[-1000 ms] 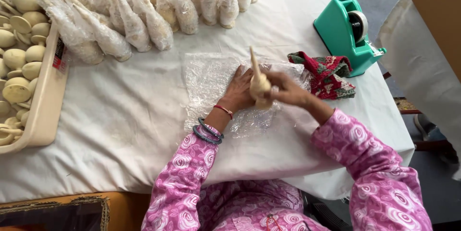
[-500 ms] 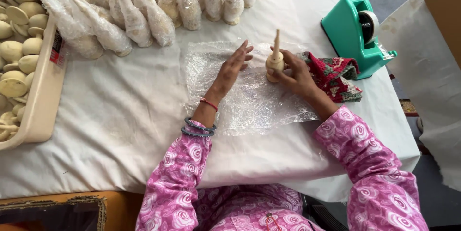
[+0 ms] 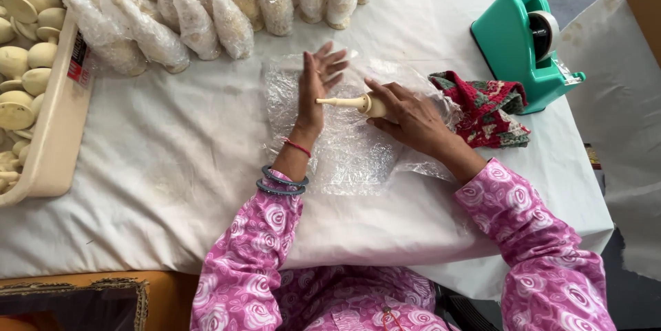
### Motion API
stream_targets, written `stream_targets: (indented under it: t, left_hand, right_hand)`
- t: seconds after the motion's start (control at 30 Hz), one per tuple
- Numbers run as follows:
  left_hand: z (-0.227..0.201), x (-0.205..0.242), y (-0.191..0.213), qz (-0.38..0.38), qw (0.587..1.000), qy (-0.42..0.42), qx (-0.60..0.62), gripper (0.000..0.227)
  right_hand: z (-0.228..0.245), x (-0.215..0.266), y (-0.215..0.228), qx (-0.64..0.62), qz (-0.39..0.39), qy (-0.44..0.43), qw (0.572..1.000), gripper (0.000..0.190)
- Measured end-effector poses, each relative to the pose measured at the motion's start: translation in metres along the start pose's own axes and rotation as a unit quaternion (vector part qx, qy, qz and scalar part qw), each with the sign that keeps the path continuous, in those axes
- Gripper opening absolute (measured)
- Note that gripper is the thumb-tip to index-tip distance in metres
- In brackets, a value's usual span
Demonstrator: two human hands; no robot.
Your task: The person wipes a small wooden object with a cloth, then wraps it in bubble wrap. They secure the bubble wrap using tape from a dispenser and place the wrapped item on the table with other wrapped objects.
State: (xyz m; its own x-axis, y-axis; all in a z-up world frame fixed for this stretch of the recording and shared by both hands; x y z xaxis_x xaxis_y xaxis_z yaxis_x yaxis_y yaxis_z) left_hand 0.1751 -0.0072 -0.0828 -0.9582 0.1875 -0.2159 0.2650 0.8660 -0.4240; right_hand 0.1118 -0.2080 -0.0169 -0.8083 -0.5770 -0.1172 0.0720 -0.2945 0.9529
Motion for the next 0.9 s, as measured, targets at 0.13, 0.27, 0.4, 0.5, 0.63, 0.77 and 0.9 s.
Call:
stream_targets:
  t: [0.13, 0.27, 0.4, 0.5, 0.63, 0.77, 0.9]
  left_hand:
    - [-0.024, 0.0, 0.026, -0.114, 0.99, -0.069, -0.051, 0.076]
    - [-0.071, 0.014, 0.006, -0.15, 0.901, -0.223, -0.34, 0.038]
    - [-0.069, 0.032, -0.049, -0.019, 0.799, -0.327, -0.504, 0.023]
    - [-0.046, 0.039, -0.069, 0.091, 0.738, -0.331, -0.581, 0.025]
    - [-0.039, 0.041, -0.075, 0.126, 0.691, -0.31, -0.641, 0.032]
    - [-0.041, 0.042, -0.08, 0.116, 0.699, -0.279, -0.647, 0.033]
    - [-0.028, 0.039, -0.075, 0.114, 0.701, -0.272, -0.649, 0.027]
  right_hand:
    - [-0.003, -0.002, -0.012, -0.018, -0.036, 0.022, 0.999, 0.083]
    - [0.004, -0.005, -0.007, 0.019, 0.018, -0.067, 0.997, 0.086]
    - [-0.016, -0.002, -0.015, 0.009, -0.009, -0.069, 0.998, 0.088]
    - [-0.018, -0.001, -0.001, -0.039, -0.024, -0.035, 0.998, 0.087]
    - [-0.037, 0.006, 0.017, -0.152, -0.008, -0.022, 0.988, 0.058]
    - [-0.074, 0.025, 0.044, -0.288, -0.123, -0.042, 0.949, 0.023]
    - [-0.087, 0.04, 0.065, -0.306, -0.237, -0.045, 0.921, 0.016]
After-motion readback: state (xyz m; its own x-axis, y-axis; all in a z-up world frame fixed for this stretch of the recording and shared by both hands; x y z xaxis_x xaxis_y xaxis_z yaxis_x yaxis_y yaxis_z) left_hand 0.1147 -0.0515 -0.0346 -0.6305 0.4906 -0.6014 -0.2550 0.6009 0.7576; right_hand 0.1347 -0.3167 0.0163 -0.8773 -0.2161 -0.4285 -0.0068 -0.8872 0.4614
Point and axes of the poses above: each hand's wrist, its own x-axis away from the middle knuckle, its own y-axis out of the back of the hand, z = x × y, the point moved 3 cm from there along -x, towards the middle knuckle, and after that the axes turned 3 degrees about z, right-handed, at the moved point
